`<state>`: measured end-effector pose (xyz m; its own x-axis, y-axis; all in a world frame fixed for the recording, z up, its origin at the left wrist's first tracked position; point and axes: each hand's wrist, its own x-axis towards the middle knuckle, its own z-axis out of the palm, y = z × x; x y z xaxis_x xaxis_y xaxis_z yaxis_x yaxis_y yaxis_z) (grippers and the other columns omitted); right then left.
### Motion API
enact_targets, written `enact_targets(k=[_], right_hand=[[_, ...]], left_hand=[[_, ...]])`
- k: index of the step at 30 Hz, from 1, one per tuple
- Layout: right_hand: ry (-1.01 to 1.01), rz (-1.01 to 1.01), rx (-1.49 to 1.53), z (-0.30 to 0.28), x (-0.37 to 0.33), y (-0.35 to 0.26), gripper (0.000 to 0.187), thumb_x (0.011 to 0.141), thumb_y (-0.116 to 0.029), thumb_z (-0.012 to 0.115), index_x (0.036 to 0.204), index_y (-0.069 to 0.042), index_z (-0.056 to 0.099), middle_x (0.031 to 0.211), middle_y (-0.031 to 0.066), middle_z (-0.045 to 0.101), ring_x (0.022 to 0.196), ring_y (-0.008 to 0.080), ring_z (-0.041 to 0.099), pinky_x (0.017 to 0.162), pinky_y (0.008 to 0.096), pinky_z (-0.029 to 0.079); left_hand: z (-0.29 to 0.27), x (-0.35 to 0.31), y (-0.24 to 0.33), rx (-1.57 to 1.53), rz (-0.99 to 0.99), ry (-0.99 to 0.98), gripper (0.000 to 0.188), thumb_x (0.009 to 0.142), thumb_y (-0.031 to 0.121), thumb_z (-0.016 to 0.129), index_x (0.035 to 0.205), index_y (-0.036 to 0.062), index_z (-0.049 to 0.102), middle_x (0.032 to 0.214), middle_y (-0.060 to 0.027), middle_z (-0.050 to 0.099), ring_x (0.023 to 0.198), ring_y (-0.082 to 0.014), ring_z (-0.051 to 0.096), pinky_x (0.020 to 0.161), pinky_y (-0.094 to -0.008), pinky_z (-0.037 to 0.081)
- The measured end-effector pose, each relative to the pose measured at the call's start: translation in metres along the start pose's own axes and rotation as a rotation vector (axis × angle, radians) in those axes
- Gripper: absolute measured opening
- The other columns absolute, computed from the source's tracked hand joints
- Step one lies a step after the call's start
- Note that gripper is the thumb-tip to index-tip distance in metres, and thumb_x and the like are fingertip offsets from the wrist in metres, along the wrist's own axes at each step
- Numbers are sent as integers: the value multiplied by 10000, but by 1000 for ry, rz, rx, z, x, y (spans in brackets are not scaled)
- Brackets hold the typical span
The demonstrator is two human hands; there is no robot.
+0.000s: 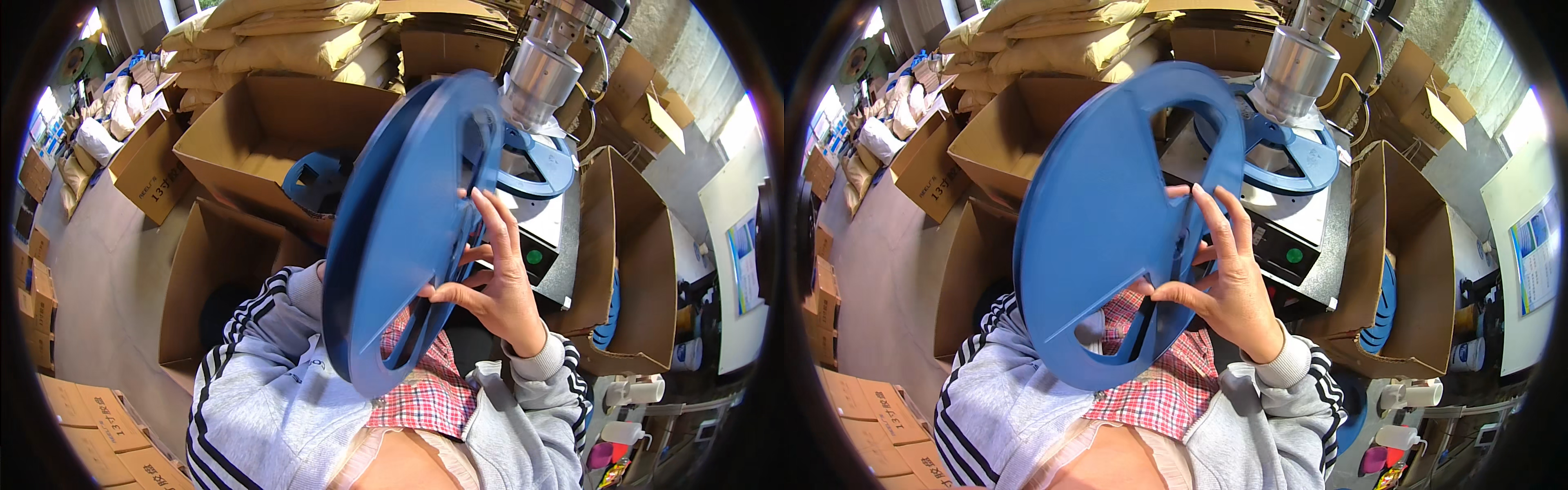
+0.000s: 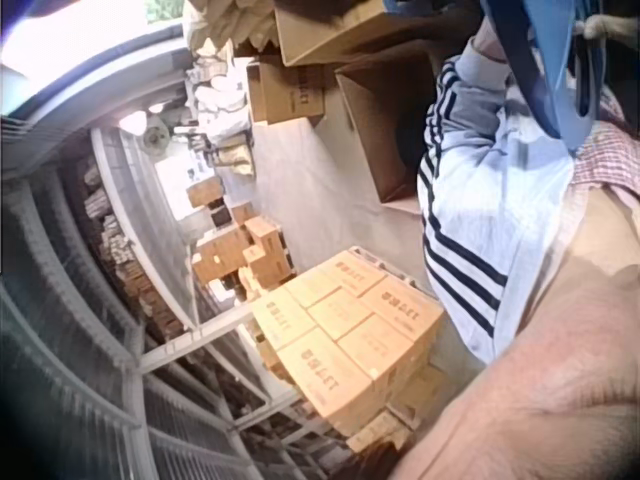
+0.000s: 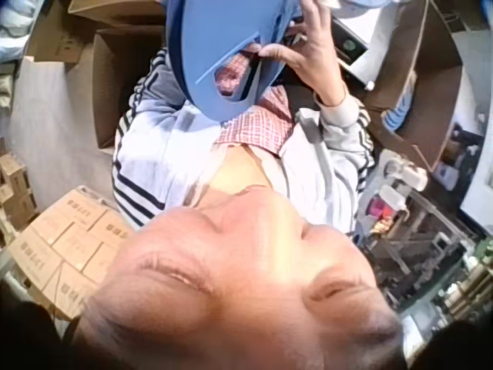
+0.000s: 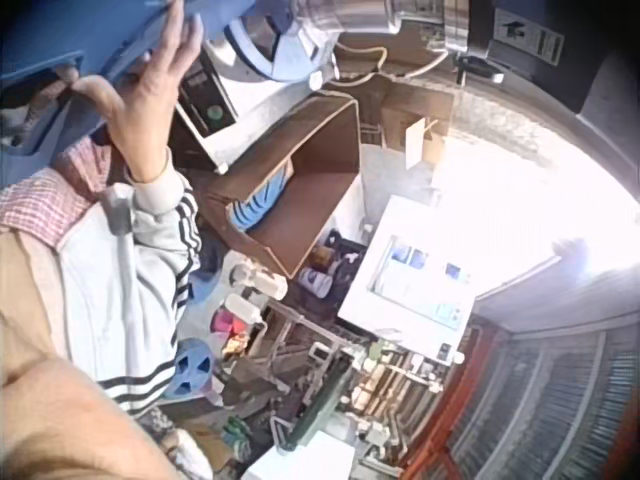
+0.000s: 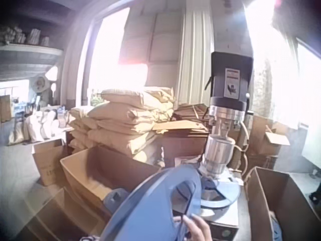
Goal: The person assembles blue plastic reels by placing them onto a vertical spindle on a small machine, then removes them and stacks them into a cardboard box. The process is repeated multiple times with consistent handling of the reels and box.
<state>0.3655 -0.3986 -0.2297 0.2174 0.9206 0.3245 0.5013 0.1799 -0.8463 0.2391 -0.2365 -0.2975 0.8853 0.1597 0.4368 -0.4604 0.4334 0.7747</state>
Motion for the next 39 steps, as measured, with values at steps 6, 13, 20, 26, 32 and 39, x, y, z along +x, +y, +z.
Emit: enact_targets(k=[6, 13, 20, 26, 32, 39], right_hand=[[-91, -29, 416, -19, -4, 26, 1178, 662, -221, 944, 1584, -155, 215, 1614, 129, 168, 1220, 256, 567, 917, 388, 565], [341, -359, 467, -33, -26, 71, 1181, 626, -369, 962, 1548, -126, 266, 1571, 83, 304, 1379, 280, 441, 1110, 495, 465], [241, -124, 144, -55, -43, 22, 1140, 669, -221, 920, 1577, -109, 239, 1552, 140, 331, 1276, 238, 498, 1027, 397, 470], [46, -31, -78, -53, -14, 0, 1093, 683, -288, 922, 1570, -117, 306, 1567, 130, 344, 790, 151, 613, 687, 281, 561], [74, 53, -77, -50, -11, 4, 1068, 697, -305, 913, 1560, -96, 319, 1544, 127, 377, 719, 161, 600, 678, 294, 557], [69, 41, -43, -53, -7, 12, 1078, 663, -267, 947, 1555, -133, 357, 1570, 175, 317, 850, 138, 668, 680, 243, 573]], left_hand=[[37, 15, 39, 710, 54, -49, 1056, 719, 261, 915, 1569, 162, 297, 1436, -120, 353, 1226, -281, 512, 953, -382, 505], [91, 61, 42, 1257, -153, -78, 968, 707, 397, 899, 1530, 252, 411, 1337, -151, 387, 952, -240, 564, 738, -354, 533], [70, 70, 23, 646, -108, -125, 976, 717, 244, 907, 1535, 206, 377, 1410, -150, 383, 1171, -305, 574, 957, -412, 529], [47, 47, 23, 156, -275, 87, 949, 738, 99, 866, 1512, 30, 321, 1284, -139, 581, 1132, -269, 632, 951, -375, 563], [31, 49, 7, 129, -153, 24, 1044, 715, 166, 899, 1545, 24, 282, 1231, -122, 621, 1093, -254, 658, 938, -353, 568], [30, 51, 7, 162, -116, 54, 1048, 697, 173, 914, 1540, 27, 308, 1355, -120, 568, 1164, -254, 633, 973, -360, 555]])
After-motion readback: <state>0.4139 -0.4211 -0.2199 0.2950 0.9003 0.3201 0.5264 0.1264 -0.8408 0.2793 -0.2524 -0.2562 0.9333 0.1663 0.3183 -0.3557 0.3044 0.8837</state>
